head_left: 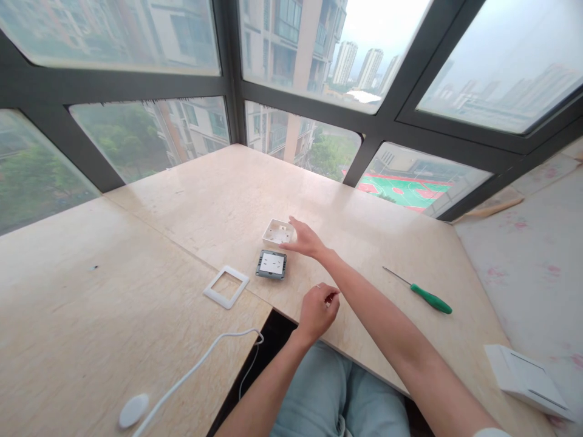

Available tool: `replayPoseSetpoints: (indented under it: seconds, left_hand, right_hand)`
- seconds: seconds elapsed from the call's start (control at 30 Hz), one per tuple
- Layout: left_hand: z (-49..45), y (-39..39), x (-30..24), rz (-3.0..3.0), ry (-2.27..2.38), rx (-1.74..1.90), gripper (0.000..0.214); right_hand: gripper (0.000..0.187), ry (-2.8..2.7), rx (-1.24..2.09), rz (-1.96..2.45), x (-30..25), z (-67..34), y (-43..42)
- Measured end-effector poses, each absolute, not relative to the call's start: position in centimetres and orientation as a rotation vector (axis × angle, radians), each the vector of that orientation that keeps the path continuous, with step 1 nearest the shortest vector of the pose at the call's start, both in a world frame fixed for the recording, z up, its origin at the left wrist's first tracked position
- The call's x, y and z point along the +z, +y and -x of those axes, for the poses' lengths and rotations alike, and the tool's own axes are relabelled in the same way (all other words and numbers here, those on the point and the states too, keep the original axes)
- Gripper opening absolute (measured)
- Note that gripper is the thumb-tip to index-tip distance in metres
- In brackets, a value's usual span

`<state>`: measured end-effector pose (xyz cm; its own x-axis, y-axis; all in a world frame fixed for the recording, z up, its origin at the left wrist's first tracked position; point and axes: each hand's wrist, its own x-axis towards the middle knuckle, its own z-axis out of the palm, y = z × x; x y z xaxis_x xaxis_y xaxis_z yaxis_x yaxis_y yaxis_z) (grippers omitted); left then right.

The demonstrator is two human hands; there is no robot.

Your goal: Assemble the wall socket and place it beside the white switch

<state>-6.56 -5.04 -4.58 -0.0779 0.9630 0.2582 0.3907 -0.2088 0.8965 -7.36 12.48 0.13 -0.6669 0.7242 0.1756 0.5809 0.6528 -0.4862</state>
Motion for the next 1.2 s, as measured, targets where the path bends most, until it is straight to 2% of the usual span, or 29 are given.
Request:
replayPoseSetpoints:
  seconds: [0.27,0.4,0.6,0.83,1.2]
  left_hand:
    - [7.0,-5.0,-4.4,-1.593,1.399,1.309,0.017]
    - [7.3,-4.9,-4.4,-1.591,1.385,1.313,0.016]
    - [7.4,-4.7,-4.4,-1.618,1.412,1.292,0.017]
    - [7.3,-4.5,-4.1,-1.649,1.486,1.259,0.018]
    - [7.1,-4.5,-4.1,-1.692,1.591,1.204,0.021]
  right_hand:
    - [0.096,-2.343,0.49,1.011,1.7,-5.8,9.6]
    - [0.099,-2.234,0.536,1.118,1.9,-13.3,5.9]
    - [0.092,-2.158,0.613,1.256,0.5,-21.3,-0.3]
    - [0.086,-2.021,0.701,1.285,-2.0,-25.1,-4.1]
    - [0.084,-1.951,0.782,1.253,-4.4,-26.1,-4.8]
